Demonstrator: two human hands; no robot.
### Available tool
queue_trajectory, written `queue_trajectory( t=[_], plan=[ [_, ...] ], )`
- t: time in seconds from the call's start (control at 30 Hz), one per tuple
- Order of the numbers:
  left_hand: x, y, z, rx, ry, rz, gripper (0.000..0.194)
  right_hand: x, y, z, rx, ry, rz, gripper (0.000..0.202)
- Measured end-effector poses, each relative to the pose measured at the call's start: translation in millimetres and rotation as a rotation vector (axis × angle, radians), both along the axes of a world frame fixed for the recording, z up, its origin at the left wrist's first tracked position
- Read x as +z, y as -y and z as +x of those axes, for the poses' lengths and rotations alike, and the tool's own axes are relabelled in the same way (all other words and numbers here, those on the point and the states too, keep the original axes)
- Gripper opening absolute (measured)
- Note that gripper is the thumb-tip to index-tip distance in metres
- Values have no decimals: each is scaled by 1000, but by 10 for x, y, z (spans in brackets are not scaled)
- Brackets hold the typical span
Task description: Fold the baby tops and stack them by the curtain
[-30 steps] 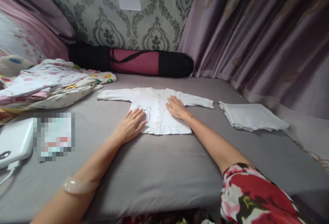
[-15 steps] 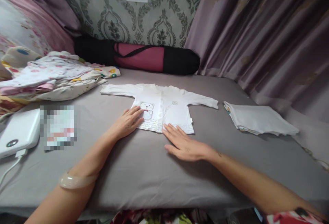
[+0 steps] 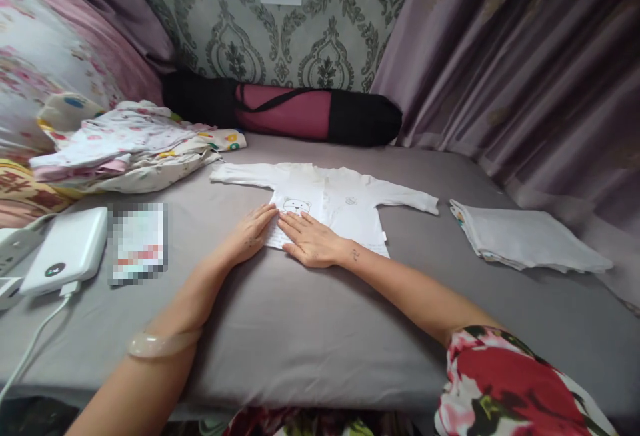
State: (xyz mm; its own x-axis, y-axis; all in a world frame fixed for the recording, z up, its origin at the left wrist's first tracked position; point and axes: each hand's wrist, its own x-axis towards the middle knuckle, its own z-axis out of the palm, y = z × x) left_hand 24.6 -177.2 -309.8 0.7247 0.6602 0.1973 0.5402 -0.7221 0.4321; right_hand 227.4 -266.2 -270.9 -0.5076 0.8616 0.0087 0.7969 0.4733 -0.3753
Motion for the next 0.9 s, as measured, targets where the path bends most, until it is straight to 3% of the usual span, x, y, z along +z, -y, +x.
queue_trajectory(
  t=[0.27,0.37,0.47,0.57,0.67,0.8,0.9],
  plan=[
    [46,14,-14,24,9,-28,49,79,449,-88,128,-111,-69,57],
    [94,46,3,36,22,-34,50,200,656,-47,171,-257,-150,51],
    [126,41,0,35,39,-28,51,369,794,189,145,-457,-284,43],
    [181,-12,-4,45,12,-50,51,483,772,677,-126,-638,-299,33],
    [314,-76,52,73,-10,-52,51,489,631,1369,-564,-711,-174,35],
    [612,-88,310,64,-42,-59,53,387,475,2240,-1189,-446,45,37],
    [818,-28,634,-7,-106,-91,54,292,430,2581,-1410,-165,60,36]
  ],
)
